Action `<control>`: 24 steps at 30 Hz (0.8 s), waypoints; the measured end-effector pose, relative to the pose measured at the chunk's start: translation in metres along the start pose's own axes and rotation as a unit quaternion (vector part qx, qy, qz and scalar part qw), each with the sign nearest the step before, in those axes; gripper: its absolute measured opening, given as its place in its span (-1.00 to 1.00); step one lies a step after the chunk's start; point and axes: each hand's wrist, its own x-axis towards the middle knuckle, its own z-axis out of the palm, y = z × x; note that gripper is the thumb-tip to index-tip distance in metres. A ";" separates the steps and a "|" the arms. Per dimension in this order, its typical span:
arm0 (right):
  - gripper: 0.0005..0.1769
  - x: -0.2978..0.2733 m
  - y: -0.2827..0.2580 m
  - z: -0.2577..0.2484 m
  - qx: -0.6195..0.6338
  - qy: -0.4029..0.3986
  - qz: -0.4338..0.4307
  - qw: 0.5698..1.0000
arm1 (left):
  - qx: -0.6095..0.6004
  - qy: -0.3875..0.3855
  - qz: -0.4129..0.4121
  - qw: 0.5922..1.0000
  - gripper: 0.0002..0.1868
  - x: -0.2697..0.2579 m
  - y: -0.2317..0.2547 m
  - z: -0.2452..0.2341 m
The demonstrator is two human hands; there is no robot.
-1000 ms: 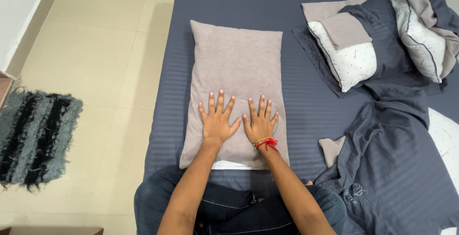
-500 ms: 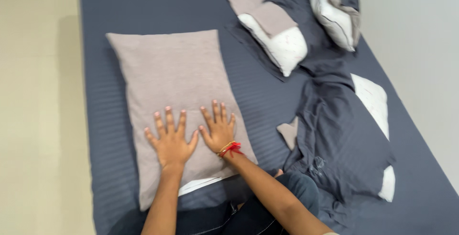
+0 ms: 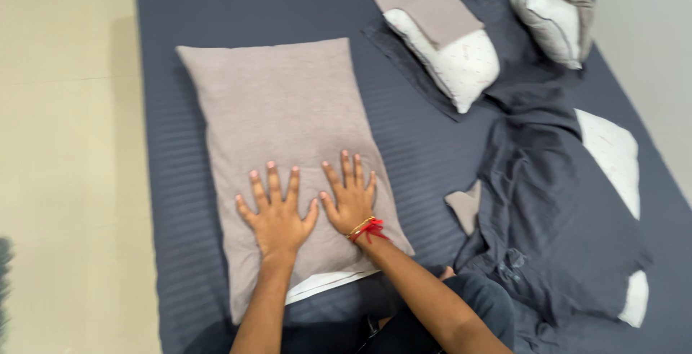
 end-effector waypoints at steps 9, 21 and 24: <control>-0.27 0.003 0.001 -0.008 0.026 -0.045 0.005 0.999 | 0.001 -0.027 0.012 1.000 -0.23 0.002 0.000 -0.016; 0.08 -0.013 0.096 -0.031 0.280 -0.105 0.298 0.907 | -0.447 -0.103 -0.351 0.816 0.22 -0.002 -0.055 -0.058; 0.12 -0.011 0.068 0.011 0.281 -0.193 0.300 0.891 | -0.515 -0.068 -0.270 0.811 0.17 -0.002 -0.078 -0.046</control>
